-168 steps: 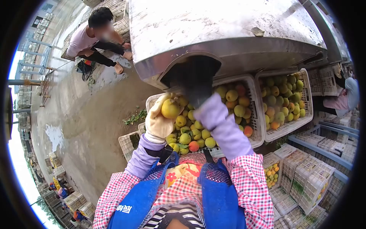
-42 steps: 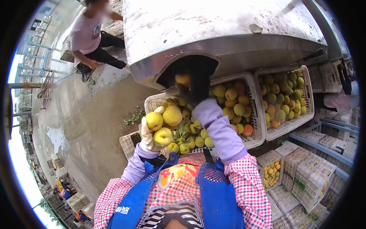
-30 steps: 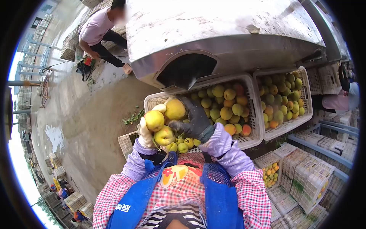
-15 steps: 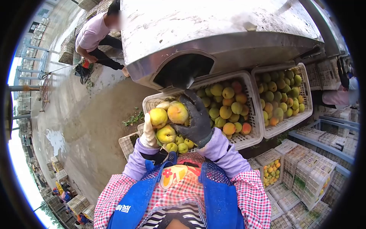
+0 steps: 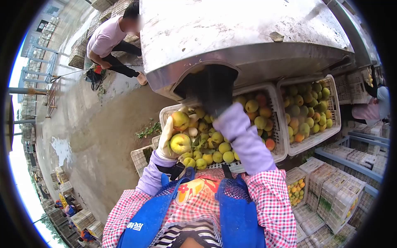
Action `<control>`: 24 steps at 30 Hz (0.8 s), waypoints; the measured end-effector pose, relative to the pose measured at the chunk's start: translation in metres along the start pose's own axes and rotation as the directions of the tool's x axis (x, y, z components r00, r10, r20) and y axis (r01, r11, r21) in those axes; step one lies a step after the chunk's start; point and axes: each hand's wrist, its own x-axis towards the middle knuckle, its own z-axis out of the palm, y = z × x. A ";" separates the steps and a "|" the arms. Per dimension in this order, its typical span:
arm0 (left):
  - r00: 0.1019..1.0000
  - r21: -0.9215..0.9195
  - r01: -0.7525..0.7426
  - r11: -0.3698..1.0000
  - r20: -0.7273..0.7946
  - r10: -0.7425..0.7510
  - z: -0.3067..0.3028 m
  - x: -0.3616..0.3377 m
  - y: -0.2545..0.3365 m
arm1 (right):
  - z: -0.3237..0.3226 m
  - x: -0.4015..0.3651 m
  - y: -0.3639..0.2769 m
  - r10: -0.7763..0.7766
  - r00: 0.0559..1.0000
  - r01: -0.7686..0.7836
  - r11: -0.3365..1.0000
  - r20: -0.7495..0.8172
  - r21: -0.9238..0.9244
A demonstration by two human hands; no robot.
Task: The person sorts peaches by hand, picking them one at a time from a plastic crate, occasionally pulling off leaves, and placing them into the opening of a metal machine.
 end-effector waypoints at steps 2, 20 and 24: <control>1.000 0.015 0.012 1.000 0.019 -0.012 0.004 0.000 0.001 | -0.003 -0.030 -0.024 -0.093 0.995 0.091 0.990 0.017 0.109; 0.977 -0.013 0.213 0.977 -0.001 -0.213 -0.025 0.027 -0.008 | 0.049 -0.033 0.024 -0.099 0.967 -0.024 0.882 -0.236 -0.470; 0.988 -0.109 0.070 0.992 -0.129 -0.084 -0.022 0.026 -0.013 | 0.042 -0.010 0.033 0.109 0.993 -0.115 0.915 -0.039 -0.386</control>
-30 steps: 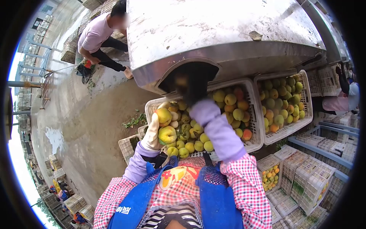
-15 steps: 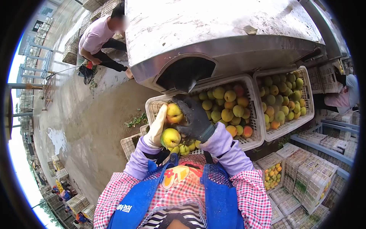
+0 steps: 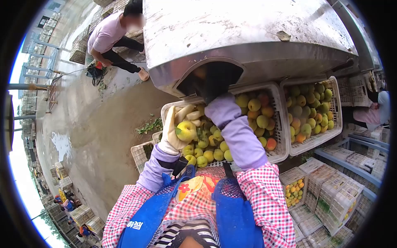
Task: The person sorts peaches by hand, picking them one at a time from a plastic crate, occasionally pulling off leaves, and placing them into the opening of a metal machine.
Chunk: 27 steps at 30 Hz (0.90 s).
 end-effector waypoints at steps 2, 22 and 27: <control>0.996 -0.002 -0.061 0.998 -0.059 0.060 0.003 0.003 0.001 | -0.014 -0.005 -0.004 -0.064 0.998 0.066 0.992 -0.022 0.108; 0.976 0.158 -0.131 0.979 -0.153 0.155 -0.001 0.007 -0.012 | -0.021 -0.047 -0.034 -0.145 0.899 0.149 0.989 -0.414 -0.023; 0.945 0.229 -0.016 0.973 -0.315 0.090 -0.030 0.010 -0.028 | -0.021 0.002 -0.023 -0.089 0.995 0.092 0.994 -0.036 0.065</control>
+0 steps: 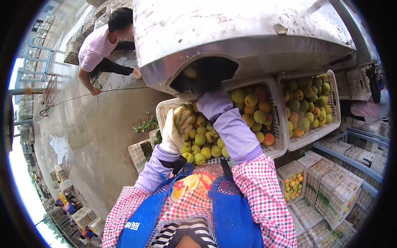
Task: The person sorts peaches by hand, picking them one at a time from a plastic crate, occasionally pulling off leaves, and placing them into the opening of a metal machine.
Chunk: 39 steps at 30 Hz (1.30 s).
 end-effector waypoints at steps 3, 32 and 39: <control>0.987 0.357 -0.158 0.921 0.025 0.159 0.006 0.007 -0.012 | -0.022 -0.005 -0.009 0.073 0.987 -0.052 0.988 -0.142 0.146; 0.963 0.746 -0.119 0.656 0.247 -0.106 -0.015 0.038 -0.096 | 0.015 -0.207 0.083 0.277 0.820 -0.572 0.432 0.502 0.697; 0.923 0.330 -0.176 0.928 0.383 0.039 0.035 -0.029 -0.016 | -0.009 -0.166 0.018 0.310 0.916 -0.388 0.530 0.254 0.754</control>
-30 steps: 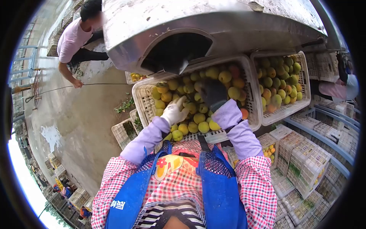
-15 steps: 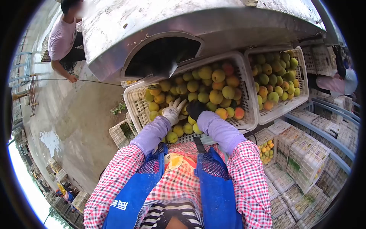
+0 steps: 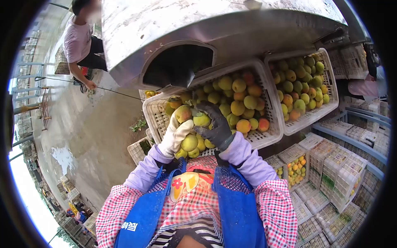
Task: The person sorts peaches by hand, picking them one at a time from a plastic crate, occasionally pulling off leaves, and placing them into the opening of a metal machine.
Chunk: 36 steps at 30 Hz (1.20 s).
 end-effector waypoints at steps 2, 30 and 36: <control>0.996 0.009 -0.079 0.997 -0.046 0.079 0.007 -0.004 0.020 | 0.016 0.007 -0.024 -0.044 0.983 0.059 0.995 -0.180 0.076; 0.964 0.257 -0.245 0.935 -0.037 0.263 -0.007 -0.012 0.072 | 0.012 0.067 -0.070 -0.215 0.910 0.330 0.893 0.355 -0.306; 0.967 0.508 -0.226 0.831 0.217 0.131 -0.020 -0.016 0.095 | -0.004 0.050 -0.080 -0.178 0.904 0.364 0.799 0.390 -0.478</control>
